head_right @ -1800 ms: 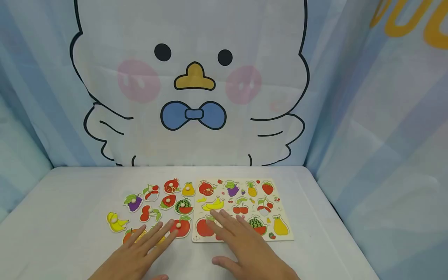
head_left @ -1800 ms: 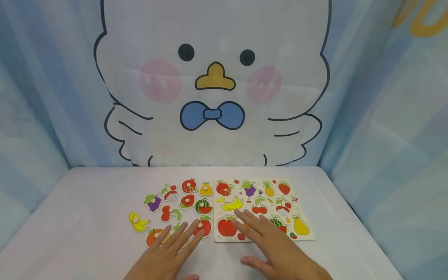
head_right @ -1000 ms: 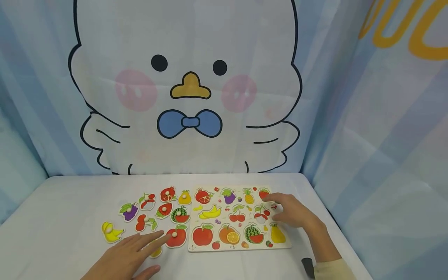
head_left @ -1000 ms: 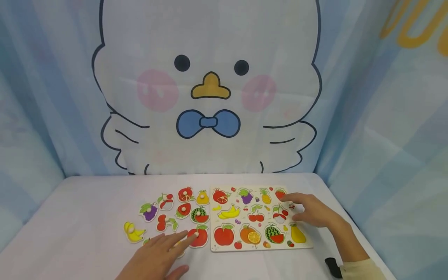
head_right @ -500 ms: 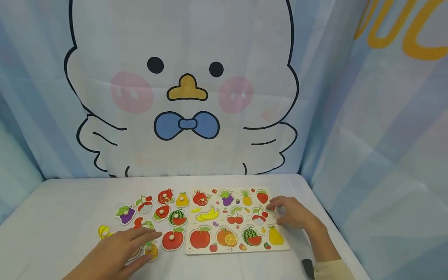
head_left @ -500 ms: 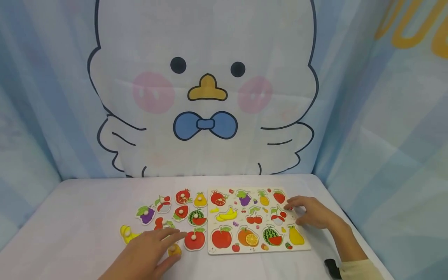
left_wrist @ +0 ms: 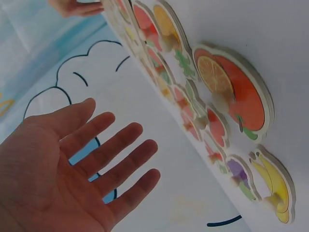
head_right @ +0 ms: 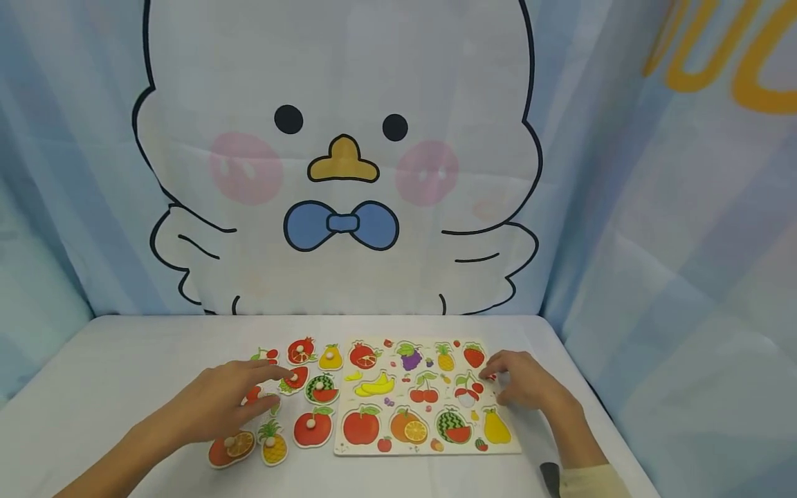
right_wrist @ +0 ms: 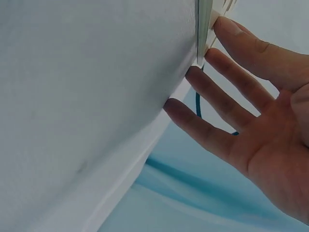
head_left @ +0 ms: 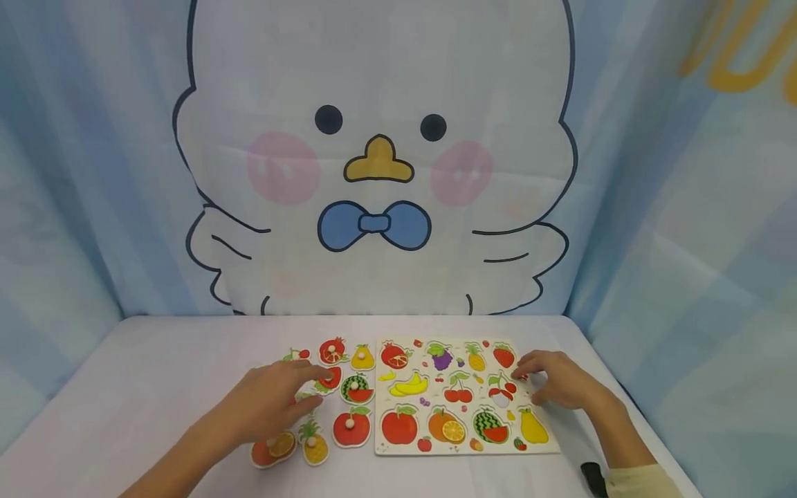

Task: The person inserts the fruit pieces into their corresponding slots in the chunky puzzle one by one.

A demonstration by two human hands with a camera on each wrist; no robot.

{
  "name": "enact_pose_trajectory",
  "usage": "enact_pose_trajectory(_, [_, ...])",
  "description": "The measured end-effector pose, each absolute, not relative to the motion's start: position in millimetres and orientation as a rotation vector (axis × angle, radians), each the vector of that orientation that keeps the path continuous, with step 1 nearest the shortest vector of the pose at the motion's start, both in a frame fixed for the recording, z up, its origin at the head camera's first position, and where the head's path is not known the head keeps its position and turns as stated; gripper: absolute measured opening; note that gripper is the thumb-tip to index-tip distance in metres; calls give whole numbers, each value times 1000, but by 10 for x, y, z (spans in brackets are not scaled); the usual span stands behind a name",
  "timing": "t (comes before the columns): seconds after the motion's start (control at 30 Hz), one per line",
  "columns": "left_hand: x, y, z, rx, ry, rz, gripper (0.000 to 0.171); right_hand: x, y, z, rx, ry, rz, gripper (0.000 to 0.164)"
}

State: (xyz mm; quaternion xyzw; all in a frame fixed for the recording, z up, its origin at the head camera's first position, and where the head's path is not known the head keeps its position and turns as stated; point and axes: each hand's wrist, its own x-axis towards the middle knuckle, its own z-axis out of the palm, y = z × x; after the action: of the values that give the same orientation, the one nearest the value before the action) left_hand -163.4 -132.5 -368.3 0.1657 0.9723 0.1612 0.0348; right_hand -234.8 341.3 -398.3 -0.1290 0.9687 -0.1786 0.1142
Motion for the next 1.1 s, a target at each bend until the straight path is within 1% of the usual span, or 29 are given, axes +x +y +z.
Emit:
enact_pose_trajectory(0.3, [-2117,-1355,-3715,487,3032,501,41,-2356,3422,-3965,-337,2850,-492,38])
enact_pose_trajectory(0.57, [-2563,-1282,-3849,416,2982,500,28,-2339,3411,-3981,-321,2847,-516,38])
enact_pose_trajectory(0.67, [-2706,-1237,-3916,428,2939,476,24,-2327,3410,-3985,-303,2847,-509,38])
enact_pose_trajectory(0.77, [-2801,-1186,-3954,450,2903,458,21,-2315,3410,-3988,-295,2851,-507,38])
enact_pose_trajectory(1.0, [-2890,-1124,-4001,405,2784,589,31,-2307,3398,-3988,-329,2872,-504,37])
enact_pose_trajectory(1.1, [-2917,-1141,-4036,419,2763,631,30,-2312,3392,-3999,-312,2873,-507,37])
